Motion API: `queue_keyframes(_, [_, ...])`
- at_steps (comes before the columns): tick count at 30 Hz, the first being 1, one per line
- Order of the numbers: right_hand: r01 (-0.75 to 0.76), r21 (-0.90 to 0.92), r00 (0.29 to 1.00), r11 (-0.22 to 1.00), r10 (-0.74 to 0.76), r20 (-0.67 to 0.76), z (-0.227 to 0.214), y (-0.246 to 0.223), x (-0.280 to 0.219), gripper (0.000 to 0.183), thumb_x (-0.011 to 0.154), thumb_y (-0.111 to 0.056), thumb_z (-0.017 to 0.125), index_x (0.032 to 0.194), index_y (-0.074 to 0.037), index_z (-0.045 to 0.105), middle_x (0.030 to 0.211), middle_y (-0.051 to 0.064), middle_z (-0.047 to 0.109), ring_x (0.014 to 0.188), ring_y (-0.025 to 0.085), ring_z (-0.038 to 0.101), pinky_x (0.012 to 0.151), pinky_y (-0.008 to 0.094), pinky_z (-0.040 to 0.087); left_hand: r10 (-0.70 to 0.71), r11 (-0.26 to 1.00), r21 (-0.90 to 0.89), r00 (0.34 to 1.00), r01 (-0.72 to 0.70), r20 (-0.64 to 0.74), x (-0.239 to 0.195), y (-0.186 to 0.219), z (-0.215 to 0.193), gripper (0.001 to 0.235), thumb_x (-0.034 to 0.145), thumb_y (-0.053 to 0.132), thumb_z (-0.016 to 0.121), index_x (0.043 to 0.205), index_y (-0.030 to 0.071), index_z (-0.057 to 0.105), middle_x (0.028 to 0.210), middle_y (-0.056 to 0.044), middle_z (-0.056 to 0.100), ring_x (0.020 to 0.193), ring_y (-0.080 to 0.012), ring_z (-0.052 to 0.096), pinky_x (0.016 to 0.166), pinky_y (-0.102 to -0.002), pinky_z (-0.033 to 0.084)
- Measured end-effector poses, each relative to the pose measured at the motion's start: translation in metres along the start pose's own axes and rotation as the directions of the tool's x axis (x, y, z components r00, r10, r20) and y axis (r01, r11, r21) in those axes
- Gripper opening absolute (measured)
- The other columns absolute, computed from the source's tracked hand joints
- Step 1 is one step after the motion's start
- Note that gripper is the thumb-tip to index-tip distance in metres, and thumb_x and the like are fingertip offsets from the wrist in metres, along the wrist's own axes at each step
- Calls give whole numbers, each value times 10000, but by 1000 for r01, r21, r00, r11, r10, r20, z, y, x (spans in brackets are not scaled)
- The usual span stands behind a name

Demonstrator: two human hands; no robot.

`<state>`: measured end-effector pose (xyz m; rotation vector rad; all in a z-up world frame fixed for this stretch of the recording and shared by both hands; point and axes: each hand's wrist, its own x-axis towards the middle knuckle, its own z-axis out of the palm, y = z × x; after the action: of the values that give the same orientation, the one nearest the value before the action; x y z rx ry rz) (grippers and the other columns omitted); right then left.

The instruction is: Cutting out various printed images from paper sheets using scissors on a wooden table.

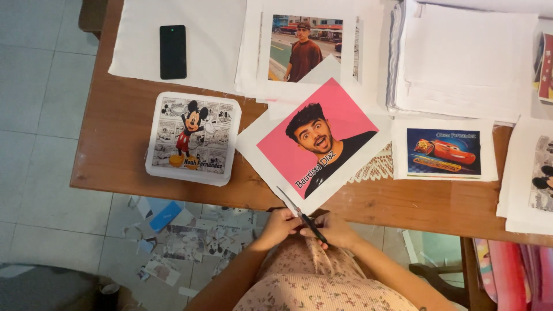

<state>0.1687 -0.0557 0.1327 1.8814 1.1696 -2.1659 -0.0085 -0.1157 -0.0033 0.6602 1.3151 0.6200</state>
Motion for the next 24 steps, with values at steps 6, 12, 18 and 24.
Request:
queue_keyframes(6, [10, -178, 999, 984, -2, 48, -4, -2, 16, 465, 661, -433, 979, 683, -47, 722, 528, 112, 661, 436, 153, 692, 461, 230, 571, 142, 976, 165, 990, -144, 28, -4, -2, 5, 173, 869, 155, 777, 999, 44, 805, 918, -116, 798, 893, -202, 746, 733, -391, 623])
queue_keyframes(12, [2, -236, 1000, 972, 5, 31, 0, -19, 1, 382, 681, -405, 910, 702, -61, 743, 548, 91, 685, 463, 152, 715, 513, 247, 592, 150, 980, 127, 988, -152, 21, -9, 0, 4, 133, 865, 169, 783, 955, 78, 816, 877, -62, 803, 862, -129, 718, 806, -338, 591])
queue_keyframes(18, [-11, -209, 1000, 978, 16, 24, -2, 6, 19, 458, 682, -458, 920, 709, -49, 716, 555, 98, 687, 474, 156, 711, 525, 227, 583, 159, 970, 186, 987, -155, -9, -9, -5, 7, 141, 853, 185, 781, 931, 69, 804, 868, -39, 797, 851, -130, 712, 788, -334, 579])
queue_keyframes(24, [71, -336, 994, 939, -39, 100, -4, -1, 42, 308, 693, -383, 805, 739, -83, 750, 572, 62, 699, 513, 146, 723, 610, 231, 562, 178, 946, 274, 984, -176, 18, -26, 20, 8, 162, 852, 169, 684, 920, 58, 781, 909, -99, 777, 930, -271, 732, 841, -386, 569])
